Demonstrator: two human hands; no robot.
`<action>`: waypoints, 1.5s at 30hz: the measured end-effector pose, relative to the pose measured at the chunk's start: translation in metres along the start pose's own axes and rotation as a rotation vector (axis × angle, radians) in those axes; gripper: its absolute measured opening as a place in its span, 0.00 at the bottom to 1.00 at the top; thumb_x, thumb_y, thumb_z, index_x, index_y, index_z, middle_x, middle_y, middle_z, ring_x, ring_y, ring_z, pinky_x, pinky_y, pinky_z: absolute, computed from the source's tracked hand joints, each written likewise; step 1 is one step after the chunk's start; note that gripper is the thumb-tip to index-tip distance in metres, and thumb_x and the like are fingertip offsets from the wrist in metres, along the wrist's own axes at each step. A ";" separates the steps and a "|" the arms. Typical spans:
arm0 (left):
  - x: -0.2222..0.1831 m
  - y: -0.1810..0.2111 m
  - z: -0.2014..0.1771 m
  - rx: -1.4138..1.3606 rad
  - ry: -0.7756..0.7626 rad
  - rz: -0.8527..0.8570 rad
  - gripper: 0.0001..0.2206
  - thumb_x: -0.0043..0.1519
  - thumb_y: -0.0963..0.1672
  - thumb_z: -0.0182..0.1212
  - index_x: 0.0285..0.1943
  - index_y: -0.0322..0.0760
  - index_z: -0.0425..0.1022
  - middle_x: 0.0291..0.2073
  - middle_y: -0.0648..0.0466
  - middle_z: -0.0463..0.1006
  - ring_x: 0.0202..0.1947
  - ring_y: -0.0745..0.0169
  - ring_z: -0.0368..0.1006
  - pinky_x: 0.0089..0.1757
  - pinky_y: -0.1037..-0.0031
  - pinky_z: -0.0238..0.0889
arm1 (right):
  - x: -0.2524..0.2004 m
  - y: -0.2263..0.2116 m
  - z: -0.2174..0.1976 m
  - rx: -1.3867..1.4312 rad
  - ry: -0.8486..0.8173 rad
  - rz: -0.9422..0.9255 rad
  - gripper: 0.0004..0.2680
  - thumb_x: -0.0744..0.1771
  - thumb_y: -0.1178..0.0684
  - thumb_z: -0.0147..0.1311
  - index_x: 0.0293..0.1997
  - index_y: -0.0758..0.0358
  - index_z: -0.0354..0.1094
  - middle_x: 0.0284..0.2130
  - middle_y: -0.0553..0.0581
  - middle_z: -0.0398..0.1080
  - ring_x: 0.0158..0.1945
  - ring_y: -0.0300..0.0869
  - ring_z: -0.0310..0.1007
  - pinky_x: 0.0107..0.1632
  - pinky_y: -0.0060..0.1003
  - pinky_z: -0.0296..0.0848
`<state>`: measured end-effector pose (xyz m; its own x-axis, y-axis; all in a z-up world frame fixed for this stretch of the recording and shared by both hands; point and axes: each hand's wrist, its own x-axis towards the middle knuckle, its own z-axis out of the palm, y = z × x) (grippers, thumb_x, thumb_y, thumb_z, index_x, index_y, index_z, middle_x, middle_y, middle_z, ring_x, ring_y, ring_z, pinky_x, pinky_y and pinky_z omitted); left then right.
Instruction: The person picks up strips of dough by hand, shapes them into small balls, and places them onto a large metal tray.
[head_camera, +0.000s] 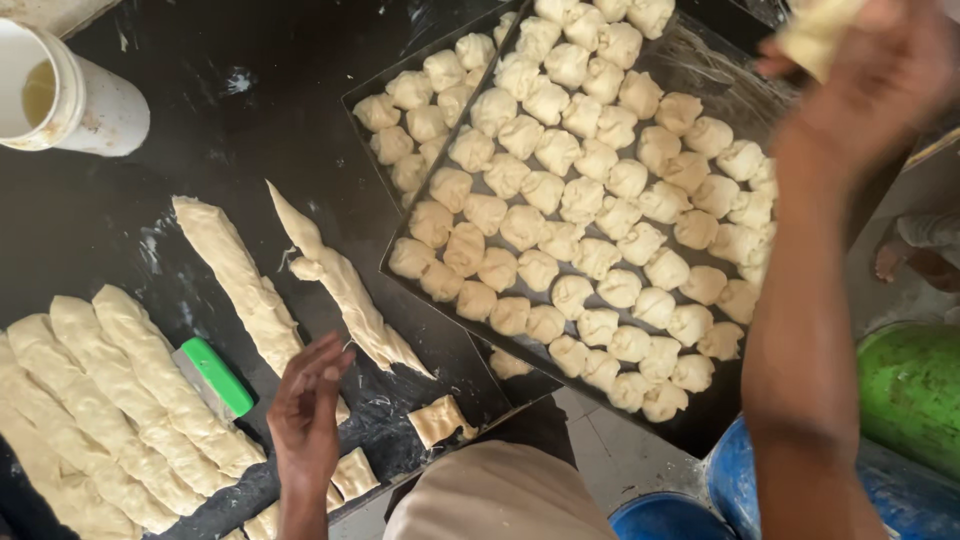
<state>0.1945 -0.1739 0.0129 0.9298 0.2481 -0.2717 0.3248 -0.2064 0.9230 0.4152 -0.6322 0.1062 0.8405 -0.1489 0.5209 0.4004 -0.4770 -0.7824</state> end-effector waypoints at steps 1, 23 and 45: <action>-0.004 -0.008 -0.006 0.050 0.007 -0.036 0.13 0.69 0.40 0.53 0.61 0.32 0.75 0.61 0.46 0.77 0.53 0.59 0.79 0.37 0.78 0.73 | 0.009 0.011 0.007 -0.273 -0.121 -0.026 0.12 0.74 0.63 0.41 0.66 0.75 0.60 0.42 0.66 0.74 0.39 0.46 0.78 0.40 0.37 0.80; -0.087 -0.085 -0.006 0.289 -0.342 0.763 0.34 0.50 0.45 0.72 0.66 0.23 0.69 0.59 0.33 0.72 0.58 0.34 0.71 0.56 0.56 0.64 | -0.356 -0.126 0.156 -0.372 -0.967 -0.156 0.09 0.65 0.57 0.62 0.48 0.65 0.76 0.41 0.56 0.73 0.48 0.49 0.71 0.53 0.43 0.73; -0.095 -0.128 -0.107 -0.530 -0.321 -0.126 0.19 0.65 0.44 0.66 0.63 0.25 0.76 0.46 0.49 0.83 0.45 0.68 0.74 0.49 0.73 0.69 | -0.366 -0.141 0.201 -0.392 -0.637 -0.161 0.05 0.66 0.66 0.60 0.45 0.71 0.75 0.44 0.65 0.76 0.48 0.55 0.76 0.52 0.45 0.75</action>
<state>0.0460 -0.0699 -0.0506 0.9224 -0.0733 -0.3792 0.3817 0.3232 0.8660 0.1244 -0.3361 -0.0427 0.8786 0.4199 0.2276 0.4767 -0.7410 -0.4730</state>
